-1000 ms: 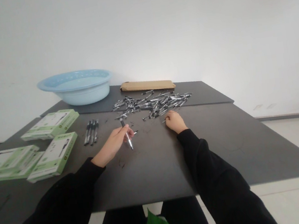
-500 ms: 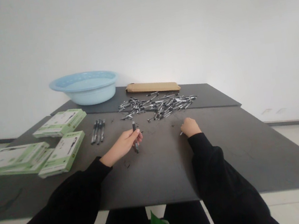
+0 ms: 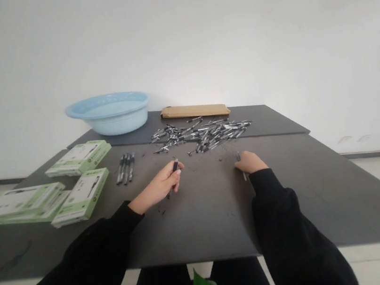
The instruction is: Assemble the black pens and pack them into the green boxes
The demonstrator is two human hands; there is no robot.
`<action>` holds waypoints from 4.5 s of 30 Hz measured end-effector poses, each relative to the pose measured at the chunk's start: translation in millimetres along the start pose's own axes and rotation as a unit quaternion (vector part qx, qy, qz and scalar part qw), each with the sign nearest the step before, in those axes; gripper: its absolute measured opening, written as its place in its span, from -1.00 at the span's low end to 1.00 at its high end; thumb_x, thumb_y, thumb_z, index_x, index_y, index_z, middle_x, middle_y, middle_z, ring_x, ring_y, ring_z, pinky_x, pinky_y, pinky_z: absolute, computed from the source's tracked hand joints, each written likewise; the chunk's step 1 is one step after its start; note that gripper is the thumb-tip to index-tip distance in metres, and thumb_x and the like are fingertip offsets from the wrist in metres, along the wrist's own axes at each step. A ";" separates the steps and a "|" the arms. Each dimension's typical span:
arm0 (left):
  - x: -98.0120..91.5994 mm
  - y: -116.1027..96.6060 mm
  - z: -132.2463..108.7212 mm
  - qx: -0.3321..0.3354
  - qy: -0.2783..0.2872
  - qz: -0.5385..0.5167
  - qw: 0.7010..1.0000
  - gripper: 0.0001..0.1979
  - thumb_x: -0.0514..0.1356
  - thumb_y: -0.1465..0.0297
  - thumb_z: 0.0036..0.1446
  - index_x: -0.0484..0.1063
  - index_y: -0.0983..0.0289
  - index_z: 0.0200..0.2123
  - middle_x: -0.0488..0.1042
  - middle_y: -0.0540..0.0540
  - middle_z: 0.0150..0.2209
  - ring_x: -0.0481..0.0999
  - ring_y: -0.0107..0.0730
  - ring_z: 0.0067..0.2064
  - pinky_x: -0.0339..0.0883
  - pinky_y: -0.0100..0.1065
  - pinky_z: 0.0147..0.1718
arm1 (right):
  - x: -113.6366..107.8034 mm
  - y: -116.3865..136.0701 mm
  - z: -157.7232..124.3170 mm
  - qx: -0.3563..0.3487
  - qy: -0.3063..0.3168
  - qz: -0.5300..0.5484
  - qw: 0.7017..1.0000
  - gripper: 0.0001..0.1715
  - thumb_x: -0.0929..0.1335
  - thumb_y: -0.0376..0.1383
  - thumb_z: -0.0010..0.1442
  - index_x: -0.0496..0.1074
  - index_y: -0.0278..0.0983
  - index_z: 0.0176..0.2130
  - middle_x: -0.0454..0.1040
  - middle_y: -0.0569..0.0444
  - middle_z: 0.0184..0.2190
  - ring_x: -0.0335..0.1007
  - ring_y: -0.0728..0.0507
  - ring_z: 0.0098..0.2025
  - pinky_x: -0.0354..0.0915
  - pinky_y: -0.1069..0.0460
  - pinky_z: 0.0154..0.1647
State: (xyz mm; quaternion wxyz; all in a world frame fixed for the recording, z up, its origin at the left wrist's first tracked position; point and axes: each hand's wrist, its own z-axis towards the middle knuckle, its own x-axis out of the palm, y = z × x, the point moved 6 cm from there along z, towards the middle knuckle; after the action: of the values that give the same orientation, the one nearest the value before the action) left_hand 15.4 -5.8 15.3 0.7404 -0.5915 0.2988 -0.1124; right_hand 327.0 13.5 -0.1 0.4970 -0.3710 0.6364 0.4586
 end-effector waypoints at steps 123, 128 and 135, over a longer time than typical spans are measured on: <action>-36.6 21.8 6.6 -0.162 -0.050 -0.216 0.962 -0.65 -0.07 0.27 0.34 0.36 0.33 -0.38 0.02 -0.16 -0.67 -0.10 -0.65 -0.73 -0.22 -0.58 -0.76 | 30.0 172.5 40.4 -0.277 -0.003 0.002 0.961 -0.60 0.31 -0.53 0.07 0.61 -0.40 -0.13 0.63 -0.12 -0.17 0.52 -0.17 -0.06 0.29 0.11 0.02; -35.8 18.6 5.5 -0.165 -0.047 -0.213 0.962 -0.65 -0.08 0.28 0.35 0.35 0.32 -0.39 0.01 -0.16 -0.67 -0.10 -0.64 -0.73 -0.22 -0.57 -0.76 | 23.6 165.4 40.5 -0.286 -0.028 0.022 0.958 -0.45 0.29 -0.54 0.07 0.52 -0.33 0.05 0.58 -0.07 -0.07 0.49 -0.13 -0.05 0.29 0.11 -0.02; -35.1 15.3 5.4 -0.158 -0.049 -0.200 0.966 -0.64 -0.08 0.28 0.35 0.36 0.32 -0.39 0.01 -0.16 -0.67 -0.10 -0.65 -0.73 -0.22 -0.57 -0.76 | 27.8 161.6 42.7 -0.286 -0.010 -0.007 0.958 -0.58 0.34 -0.42 0.11 0.57 -0.21 -0.03 0.58 0.01 -0.11 0.48 -0.15 -0.06 0.27 0.06 -0.03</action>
State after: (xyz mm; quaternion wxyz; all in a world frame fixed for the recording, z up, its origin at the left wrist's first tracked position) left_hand -12.3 21.0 12.4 0.6135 -0.7536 0.1520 -0.1806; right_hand 183.0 102.8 3.9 0.3792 -0.4979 0.4710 0.6217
